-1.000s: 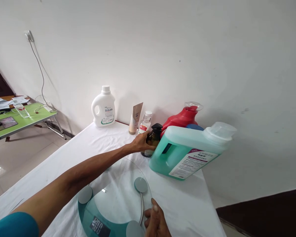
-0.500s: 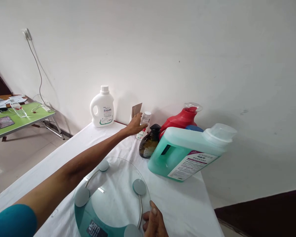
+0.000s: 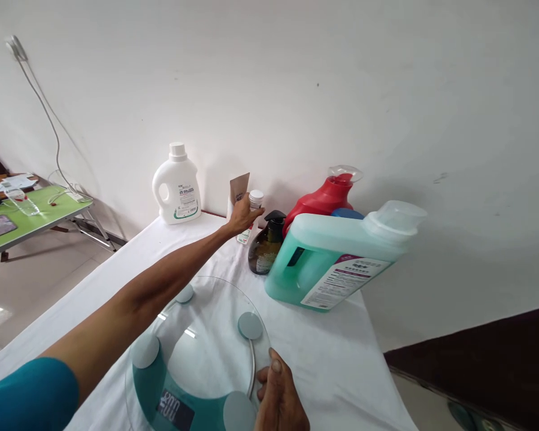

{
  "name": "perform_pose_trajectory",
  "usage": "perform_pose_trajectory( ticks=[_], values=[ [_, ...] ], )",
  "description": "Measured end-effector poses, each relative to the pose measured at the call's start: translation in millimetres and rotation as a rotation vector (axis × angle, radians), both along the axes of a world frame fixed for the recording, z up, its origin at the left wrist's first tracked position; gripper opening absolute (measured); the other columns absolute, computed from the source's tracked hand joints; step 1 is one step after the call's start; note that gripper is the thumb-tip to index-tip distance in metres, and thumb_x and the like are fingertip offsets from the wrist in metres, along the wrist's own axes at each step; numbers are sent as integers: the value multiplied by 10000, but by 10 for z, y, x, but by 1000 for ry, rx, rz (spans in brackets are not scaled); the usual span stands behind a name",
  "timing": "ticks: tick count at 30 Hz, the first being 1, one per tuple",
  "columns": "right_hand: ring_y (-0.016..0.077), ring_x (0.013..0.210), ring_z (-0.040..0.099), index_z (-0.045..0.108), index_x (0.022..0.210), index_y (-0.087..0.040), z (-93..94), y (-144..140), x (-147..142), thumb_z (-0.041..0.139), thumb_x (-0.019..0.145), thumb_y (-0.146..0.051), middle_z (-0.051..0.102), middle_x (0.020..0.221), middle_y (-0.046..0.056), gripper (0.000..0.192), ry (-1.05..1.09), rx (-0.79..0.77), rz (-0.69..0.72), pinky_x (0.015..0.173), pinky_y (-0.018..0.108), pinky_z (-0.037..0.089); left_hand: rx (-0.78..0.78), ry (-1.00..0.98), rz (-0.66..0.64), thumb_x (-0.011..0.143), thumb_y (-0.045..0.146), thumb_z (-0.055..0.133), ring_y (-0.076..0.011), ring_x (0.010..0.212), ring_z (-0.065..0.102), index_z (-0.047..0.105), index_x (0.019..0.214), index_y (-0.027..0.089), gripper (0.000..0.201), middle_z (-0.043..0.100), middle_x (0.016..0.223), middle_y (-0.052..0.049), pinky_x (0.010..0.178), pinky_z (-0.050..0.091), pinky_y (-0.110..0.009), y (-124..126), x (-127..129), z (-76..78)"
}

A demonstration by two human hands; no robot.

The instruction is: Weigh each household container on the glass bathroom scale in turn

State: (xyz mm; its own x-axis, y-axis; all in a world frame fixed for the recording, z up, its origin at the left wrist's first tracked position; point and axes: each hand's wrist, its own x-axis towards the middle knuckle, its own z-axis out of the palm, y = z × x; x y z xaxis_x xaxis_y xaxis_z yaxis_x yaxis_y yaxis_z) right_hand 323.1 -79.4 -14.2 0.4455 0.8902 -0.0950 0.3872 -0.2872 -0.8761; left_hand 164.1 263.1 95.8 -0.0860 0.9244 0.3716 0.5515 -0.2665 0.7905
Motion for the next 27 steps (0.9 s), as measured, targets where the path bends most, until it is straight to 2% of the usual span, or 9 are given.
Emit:
perform_pose_trajectory(
  ticks=[3,7,10,14,17,20,23,27],
  values=[
    [262,744,662,779,1174,-252,-3,27,23,338,1025,-868,761,848,35,772,19,1,14,744,379,516,86,-33,-59,904,202,827,-306,1100,743,663,1109,209,263,787,1111,-88,1001,566,-415,-183,-168,77],
    [274,722,661,778,1119,-227,38,68,29,300,935,-951,768,828,59,886,16,27,51,762,410,518,160,-51,-146,896,239,856,-290,1108,745,691,1176,195,328,802,1105,-70,1019,552,-399,-559,-505,318],
    [279,720,666,749,991,-243,72,93,0,284,943,-947,757,787,73,845,-10,76,75,792,418,507,205,-50,-222,925,291,841,-274,1096,736,701,1177,192,305,807,1086,-62,1012,550,-392,-986,-775,541],
    [276,674,654,743,982,-234,74,112,-35,266,947,-957,764,775,88,867,-17,132,83,782,427,494,158,-53,-342,954,331,804,-240,1023,729,713,1061,181,206,787,1047,-51,965,549,-380,-1694,-1031,727],
    [280,674,662,752,986,-225,59,108,-46,272,962,-947,763,764,94,868,-28,166,90,796,431,491,98,-73,-424,964,347,796,-226,1013,727,720,1027,175,199,782,1047,-55,948,544,-373,-2185,-1112,703],
    [294,710,681,763,1004,-214,52,94,-55,267,973,-928,768,772,104,869,-42,170,96,825,441,497,23,-117,-489,959,379,815,-227,1031,732,718,1044,170,245,791,1074,-72,950,550,-376,-2538,-1116,585],
    [310,746,696,780,1041,-194,57,76,-68,259,982,-902,764,765,111,881,-65,172,101,852,454,501,-31,-142,-525,956,368,822,-236,1045,738,703,1051,173,248,797,1107,-89,938,564,-380,-2756,-1076,477],
    [308,744,699,792,1098,-168,57,58,-77,293,984,-881,766,777,116,877,-58,158,104,838,449,504,-42,-103,-540,959,343,813,-248,1042,741,688,1049,188,218,789,1102,-72,919,573,-388,-2915,-997,409]
  ],
)
